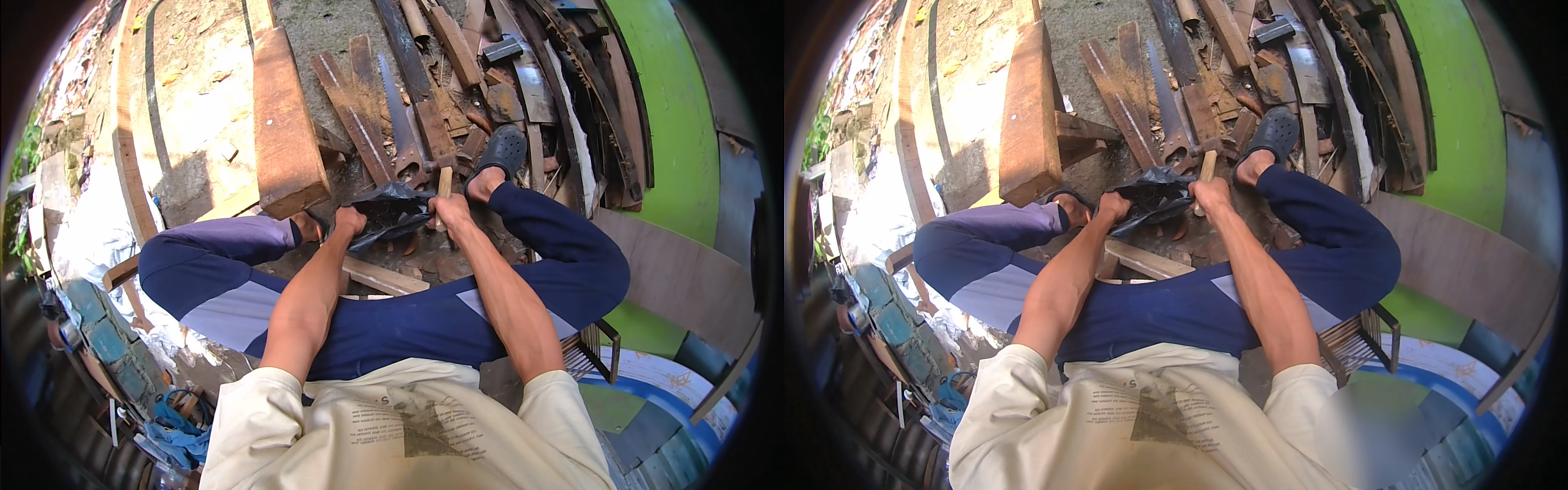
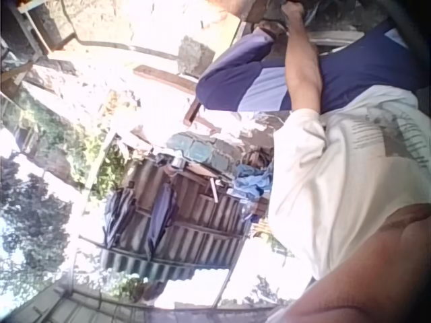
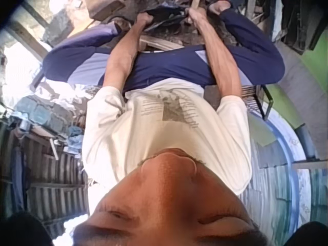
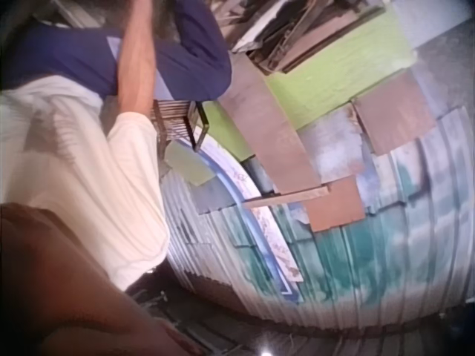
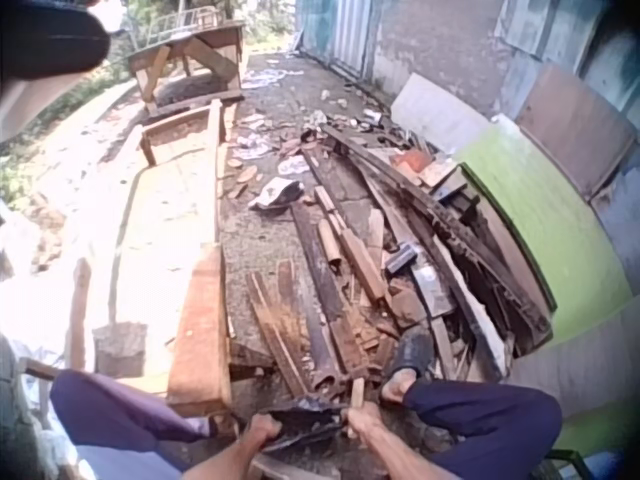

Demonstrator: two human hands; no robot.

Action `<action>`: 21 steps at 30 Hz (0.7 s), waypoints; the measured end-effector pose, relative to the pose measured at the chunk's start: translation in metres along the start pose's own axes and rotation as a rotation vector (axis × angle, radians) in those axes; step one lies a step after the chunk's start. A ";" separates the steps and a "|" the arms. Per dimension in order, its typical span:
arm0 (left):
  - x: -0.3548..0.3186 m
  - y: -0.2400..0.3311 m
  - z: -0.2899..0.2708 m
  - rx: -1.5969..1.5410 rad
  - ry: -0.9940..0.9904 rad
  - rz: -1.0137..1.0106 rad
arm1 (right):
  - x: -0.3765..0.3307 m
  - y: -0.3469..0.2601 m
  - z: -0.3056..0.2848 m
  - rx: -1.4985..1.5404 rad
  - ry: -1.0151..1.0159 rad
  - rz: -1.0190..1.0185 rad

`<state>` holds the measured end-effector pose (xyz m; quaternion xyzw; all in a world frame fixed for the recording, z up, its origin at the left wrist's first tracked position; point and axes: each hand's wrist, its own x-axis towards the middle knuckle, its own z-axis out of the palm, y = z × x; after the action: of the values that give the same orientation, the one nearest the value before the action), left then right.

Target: The person sits on the ground and uses a hammer to drive nails into a wooden plank. The person repeatedly positions nails and strikes them with the hammer, occasionally adjusting the plank's position.

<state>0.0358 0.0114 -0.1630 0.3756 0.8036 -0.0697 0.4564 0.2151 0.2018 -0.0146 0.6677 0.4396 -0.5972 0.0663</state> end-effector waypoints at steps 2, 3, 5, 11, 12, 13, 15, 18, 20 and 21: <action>0.007 -0.016 0.011 0.070 -0.007 0.071 | -0.003 -0.004 0.003 -0.010 -0.016 -0.007; 0.006 -0.013 0.008 -0.024 0.015 0.028 | -0.003 -0.003 0.003 -0.011 -0.014 -0.006; 0.000 -0.008 0.003 -0.215 0.060 -0.062 | -0.003 -0.005 0.002 -0.015 -0.010 -0.004; -0.029 0.006 -0.033 -0.791 -0.072 -0.064 | 0.000 -0.001 0.002 0.000 0.004 -0.010; -0.031 0.007 -0.036 -0.805 -0.066 -0.053 | 0.001 0.000 0.002 -0.004 0.007 -0.012; -0.034 0.008 -0.039 -0.819 -0.061 -0.042 | 0.002 0.001 0.002 -0.012 0.006 -0.011; -0.037 0.010 -0.044 -0.797 -0.038 -0.008 | 0.004 0.002 0.002 -0.028 0.006 -0.010; -0.042 0.013 -0.052 -0.736 -0.002 0.053 | 0.005 0.003 0.003 -0.021 0.006 -0.020; -0.047 0.016 -0.061 -0.758 -0.004 0.088 | 0.005 0.003 0.002 -0.020 0.005 -0.011; -0.045 0.013 -0.060 -0.732 0.008 0.090 | 0.004 0.001 0.005 -0.020 -0.002 -0.008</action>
<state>0.0174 0.0235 -0.0906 0.2227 0.7599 0.2437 0.5600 0.2117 0.2004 -0.0196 0.6645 0.4483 -0.5937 0.0712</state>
